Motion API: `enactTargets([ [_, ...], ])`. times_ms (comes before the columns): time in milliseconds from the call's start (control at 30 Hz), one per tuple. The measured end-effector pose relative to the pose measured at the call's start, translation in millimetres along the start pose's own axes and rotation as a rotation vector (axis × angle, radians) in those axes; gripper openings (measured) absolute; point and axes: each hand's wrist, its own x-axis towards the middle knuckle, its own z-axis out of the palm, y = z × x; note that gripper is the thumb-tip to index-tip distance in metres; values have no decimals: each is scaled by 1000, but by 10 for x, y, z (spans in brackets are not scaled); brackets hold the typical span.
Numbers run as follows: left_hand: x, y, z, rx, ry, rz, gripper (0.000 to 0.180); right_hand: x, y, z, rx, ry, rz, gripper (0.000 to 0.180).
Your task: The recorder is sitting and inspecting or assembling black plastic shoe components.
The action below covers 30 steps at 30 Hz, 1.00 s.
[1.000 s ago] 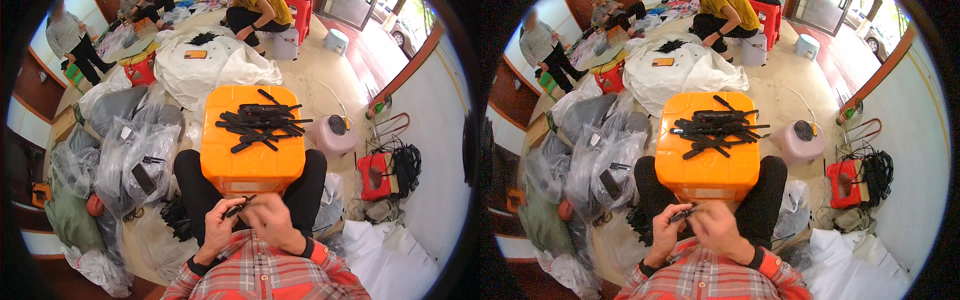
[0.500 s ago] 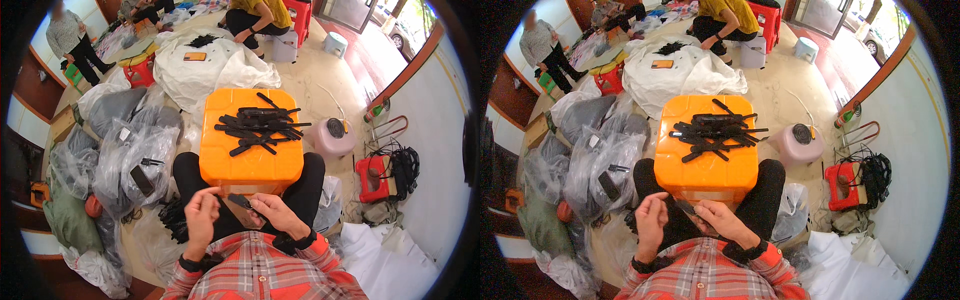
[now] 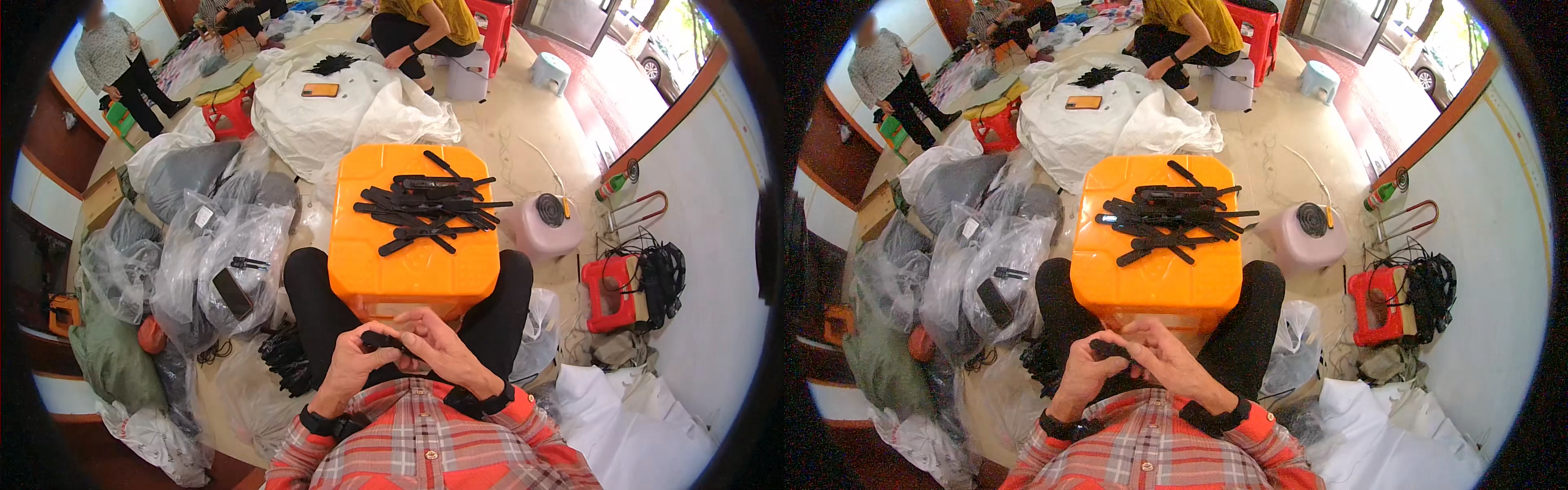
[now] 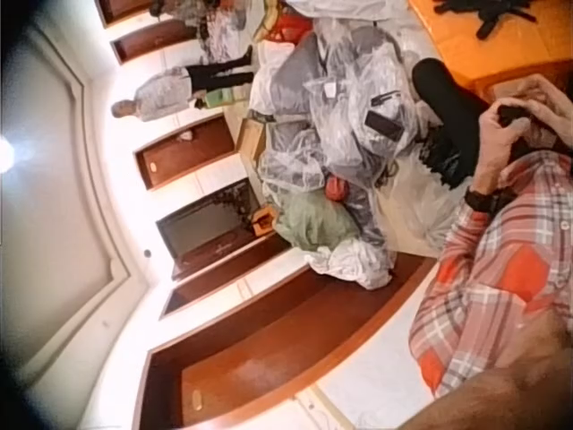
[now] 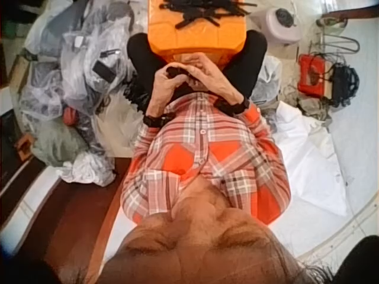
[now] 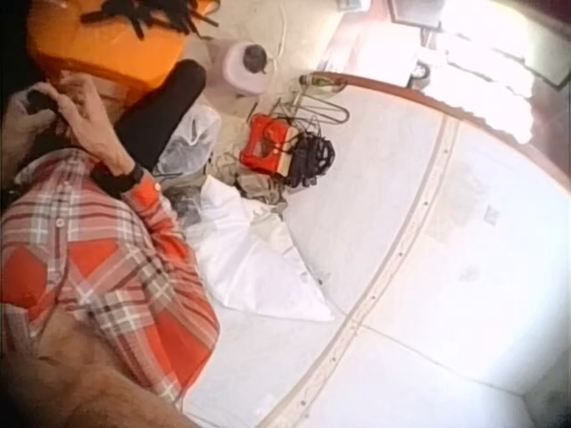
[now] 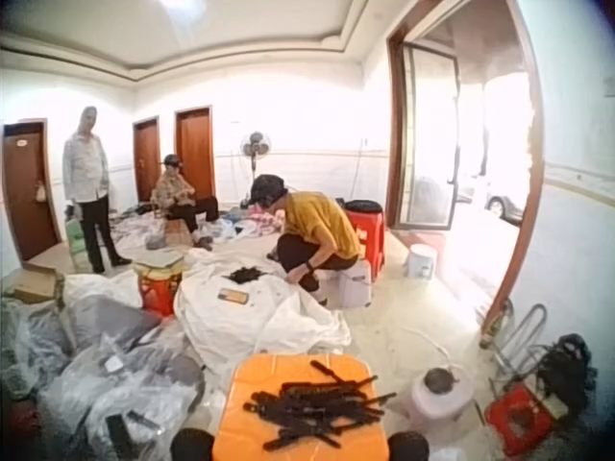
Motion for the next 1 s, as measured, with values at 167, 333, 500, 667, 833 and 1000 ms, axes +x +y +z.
enactTargets([
  [167,6,-37,-54,92,42,-22,19,11,26,-41,-20,-101,-20,24],
  [333,-5,-57,-19,109,28,13,21,5,66,-50,114,-113,-55,22],
  [500,10,-130,-7,43,-1,49,21,-12,88,-131,265,-48,97,13],
  [667,18,-99,46,37,-6,64,21,4,116,-156,317,7,141,14],
  [833,24,6,74,208,-72,139,19,4,50,-146,276,16,62,18],
  [1000,22,38,5,295,-134,212,19,-14,48,-110,185,-24,65,17],
])
